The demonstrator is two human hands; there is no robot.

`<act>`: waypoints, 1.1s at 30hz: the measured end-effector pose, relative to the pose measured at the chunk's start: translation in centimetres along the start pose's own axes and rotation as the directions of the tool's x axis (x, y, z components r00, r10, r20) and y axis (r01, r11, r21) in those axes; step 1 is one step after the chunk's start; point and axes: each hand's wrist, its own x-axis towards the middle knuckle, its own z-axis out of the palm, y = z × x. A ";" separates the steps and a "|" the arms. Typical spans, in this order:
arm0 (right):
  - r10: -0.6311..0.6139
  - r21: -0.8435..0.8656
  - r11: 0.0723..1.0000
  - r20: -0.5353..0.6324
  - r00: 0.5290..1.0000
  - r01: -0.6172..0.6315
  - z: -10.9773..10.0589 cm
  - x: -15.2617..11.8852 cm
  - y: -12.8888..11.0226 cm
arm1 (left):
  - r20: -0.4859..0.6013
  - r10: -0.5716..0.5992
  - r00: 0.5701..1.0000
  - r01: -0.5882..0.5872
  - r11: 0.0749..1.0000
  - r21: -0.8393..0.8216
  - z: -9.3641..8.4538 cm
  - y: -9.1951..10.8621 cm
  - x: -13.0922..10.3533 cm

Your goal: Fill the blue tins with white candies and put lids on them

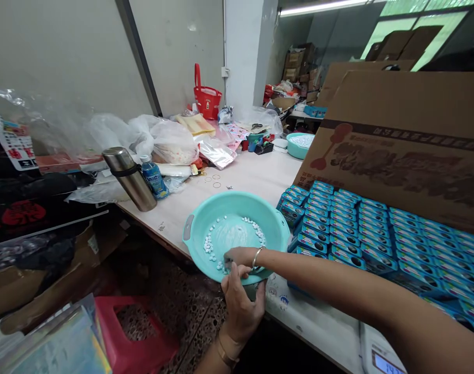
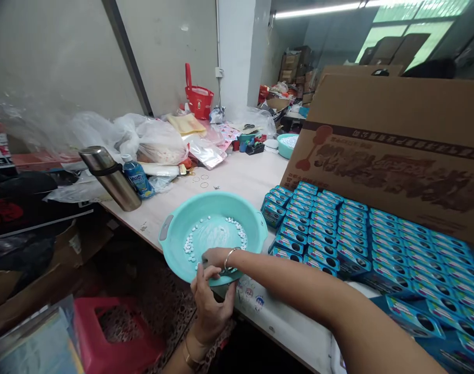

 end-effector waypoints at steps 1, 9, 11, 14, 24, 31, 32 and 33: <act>0.038 0.054 0.998 0.024 0.999 -0.039 -0.9 -0.4 -0.4 | 0.000 0.003 1.000 -0.003 1.000 -0.008 0.0 0.0 0.0; 0.088 0.994 -0.080 -0.067 0.994 0.074 -6.2 -5.5 -3.3 | 0.018 -0.084 0.996 0.086 0.991 -0.099 -0.7 0.0 0.2; 0.066 0.937 -0.309 -0.151 0.986 0.164 -6.7 -7.9 -3.2 | -0.010 -0.126 0.992 0.123 0.978 -0.168 -1.0 0.6 0.1; 0.043 0.816 -0.477 -0.350 0.936 0.327 -7.3 -13.3 -2.0 | -0.066 -0.116 0.991 0.085 0.931 -0.355 -1.2 2.6 -0.3; 0.543 0.316 0.082 -0.810 0.224 0.945 -7.2 -36.2 9.2 | 0.508 0.300 0.807 0.146 0.732 -0.665 8.1 17.4 0.1; 0.634 0.219 0.380 -0.769 -0.080 0.899 -6.3 -37.5 15.0 | 0.646 0.423 0.636 0.050 0.812 -0.581 17.0 23.7 -0.2; 0.637 0.218 0.389 -0.765 -0.091 0.895 -6.2 -37.2 15.4 | 0.670 0.422 0.611 0.041 0.829 -0.558 17.6 24.0 -0.4; 0.635 0.215 0.397 -0.766 -0.098 0.892 -6.1 -36.8 15.8 | 0.686 0.417 0.596 0.034 0.841 -0.540 18.0 24.1 -0.6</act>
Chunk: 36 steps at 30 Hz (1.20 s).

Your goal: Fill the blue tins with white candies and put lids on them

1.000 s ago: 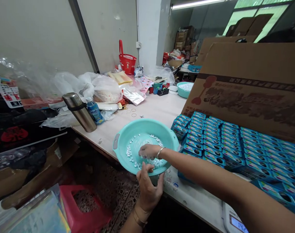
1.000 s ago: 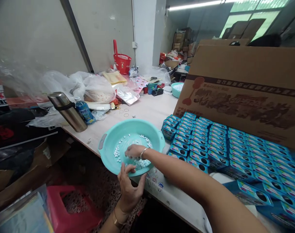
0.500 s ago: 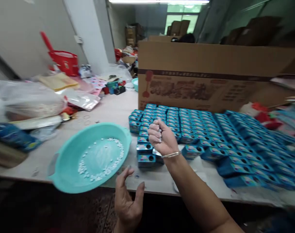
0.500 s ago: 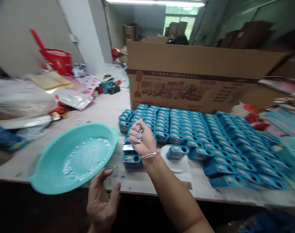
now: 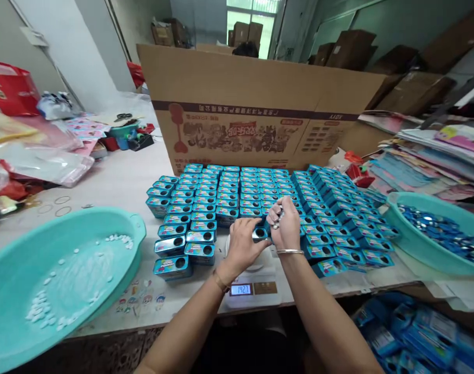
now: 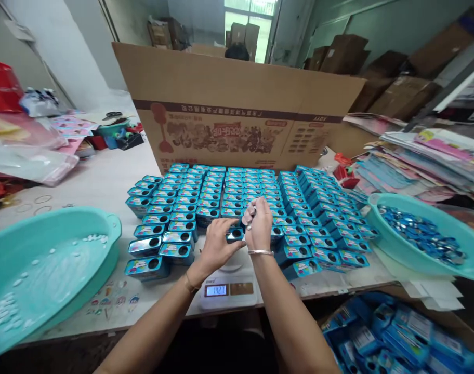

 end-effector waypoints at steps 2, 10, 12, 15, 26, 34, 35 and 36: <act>-0.014 -0.008 1.000 0.014 1.000 0.014 -0.2 0.1 0.8 | 0.009 -0.021 1.000 0.020 1.000 0.018 0.4 -0.2 0.1; 0.018 0.024 1.000 0.015 1.000 -0.018 -0.6 -0.3 1.7 | 0.013 -0.044 0.999 0.044 0.999 0.019 0.1 -0.1 0.2; 0.052 0.053 0.997 -0.005 0.999 -0.051 -0.5 -0.1 1.4 | 0.009 -0.034 0.999 0.034 0.999 0.022 0.3 -0.2 0.3; 0.183 0.147 0.973 -0.029 0.983 -0.177 -0.7 0.4 0.5 | 0.019 -0.013 1.000 0.013 1.000 0.018 0.2 -0.2 0.4; 0.213 0.402 0.889 0.059 0.975 -0.219 -8.0 -4.2 -5.3 | -0.448 -0.027 0.894 -0.036 0.991 -0.130 -8.1 0.5 -7.4; 0.210 0.311 0.932 -0.038 0.977 -0.188 -10.5 -6.7 -4.6 | -0.416 -0.131 0.900 0.094 0.990 -0.107 -8.4 -0.9 -11.6; 0.211 0.303 0.935 -0.050 0.976 -0.186 -10.4 -6.6 -4.5 | -0.406 -0.134 0.904 0.098 0.989 -0.108 -8.3 -1.0 -11.6; 0.214 0.296 0.937 -0.063 0.975 -0.186 -10.4 -6.5 -4.3 | -0.397 -0.138 0.907 0.102 0.989 -0.111 -8.2 -1.0 -11.6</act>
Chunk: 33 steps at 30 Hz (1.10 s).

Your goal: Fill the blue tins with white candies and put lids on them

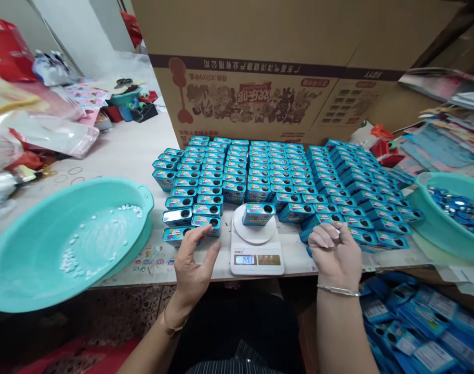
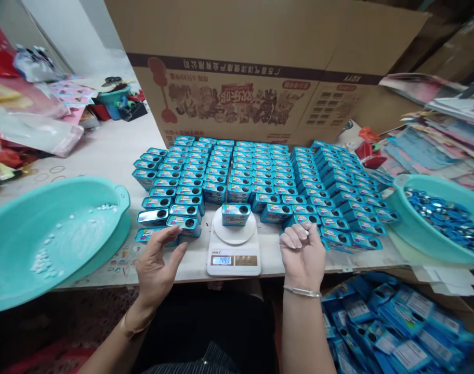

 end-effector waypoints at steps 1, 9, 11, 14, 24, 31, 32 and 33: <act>0.001 -0.005 1.000 -0.014 1.000 -0.001 0.0 0.1 0.2 | 0.009 -0.002 1.000 0.002 1.000 -0.004 0.1 0.0 0.0; -0.041 -0.273 0.962 -0.022 0.999 0.033 1.0 0.8 1.9 | 0.095 0.030 0.995 -0.026 0.999 -0.038 1.5 0.3 0.8; -0.091 -0.465 0.880 0.035 0.995 0.097 1.8 1.4 2.3 | 0.129 0.049 0.990 -0.044 0.998 -0.038 2.2 0.4 1.2; -0.112 -0.736 0.628 0.235 0.965 0.252 3.7 2.7 2.6 | 0.187 0.078 0.979 -0.071 0.997 -0.042 3.9 0.5 2.4; 0.164 -0.671 -0.511 0.537 0.827 0.537 6.4 5.2 4.7 | 0.365 0.083 0.927 -0.107 0.993 0.047 10.9 0.8 6.3; 0.119 -0.772 -0.361 0.519 0.847 0.524 5.9 5.8 4.1 | 0.373 0.075 0.925 -0.103 0.993 0.055 11.9 0.8 6.6; 0.078 -0.818 -0.242 0.519 0.851 0.522 5.8 6.1 3.8 | 0.372 0.082 0.924 -0.107 0.993 0.046 11.8 0.8 6.6; 0.030 -0.858 -0.089 0.506 0.862 0.506 5.6 6.4 3.5 | 0.369 0.088 0.925 -0.109 0.993 0.038 11.6 0.8 6.5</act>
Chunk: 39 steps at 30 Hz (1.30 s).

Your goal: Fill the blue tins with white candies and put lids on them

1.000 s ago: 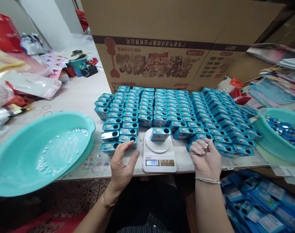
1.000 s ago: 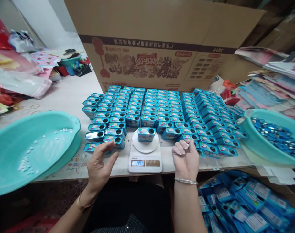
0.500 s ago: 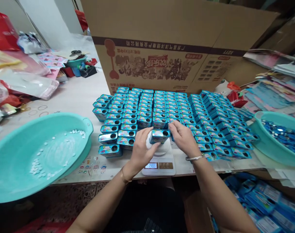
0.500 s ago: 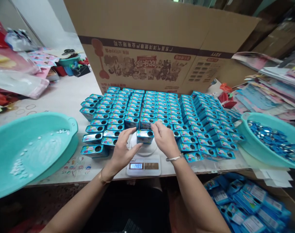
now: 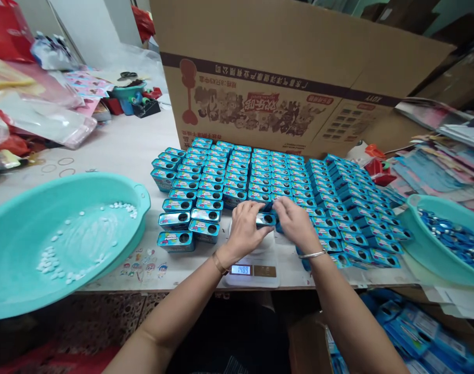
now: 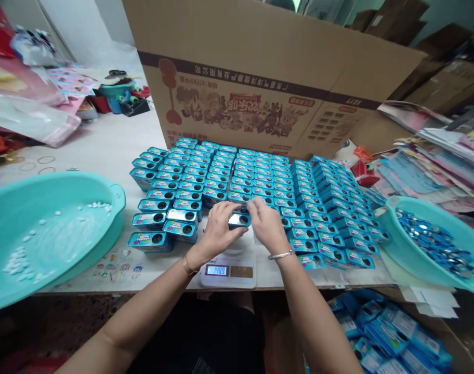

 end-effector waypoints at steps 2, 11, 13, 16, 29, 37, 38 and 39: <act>0.113 0.376 0.923 -0.061 0.992 -0.082 -0.7 0.1 0.8 | -0.028 0.003 1.000 -0.004 1.000 -0.019 -0.6 -0.1 -0.4; 0.428 0.944 0.131 0.223 0.876 -0.304 -3.3 -2.4 2.5 | -0.229 -0.008 0.973 -0.008 0.998 -0.067 -4.6 -0.3 -2.6; 0.457 0.945 0.131 0.211 0.864 -0.300 -3.3 -2.7 2.3 | -0.236 -0.008 0.972 -0.009 0.997 -0.072 -4.8 -0.3 -2.6; 0.467 0.939 0.194 0.165 0.868 -0.283 -2.9 -2.7 1.9 | -0.226 0.006 0.974 -0.024 0.997 -0.077 -4.6 -0.3 -2.8; 0.150 0.635 0.743 0.148 0.978 -0.210 -0.3 -1.4 -0.1 | -0.134 -0.013 0.991 -0.001 0.995 -0.099 -3.0 -0.5 -2.6; -0.133 0.274 0.959 0.231 0.964 0.067 0.5 -0.3 0.1 | -0.106 -0.026 0.994 0.012 0.991 -0.132 -1.3 -0.5 -2.0; -0.145 0.270 0.960 0.231 0.962 0.079 0.5 -0.3 0.1 | -0.098 -0.029 0.995 0.016 0.991 -0.136 -1.4 -0.4 -2.0; -0.153 0.271 0.958 0.230 0.961 0.088 0.4 -0.3 0.1 | -0.089 -0.032 0.995 0.019 0.990 -0.139 -1.4 -0.4 -1.9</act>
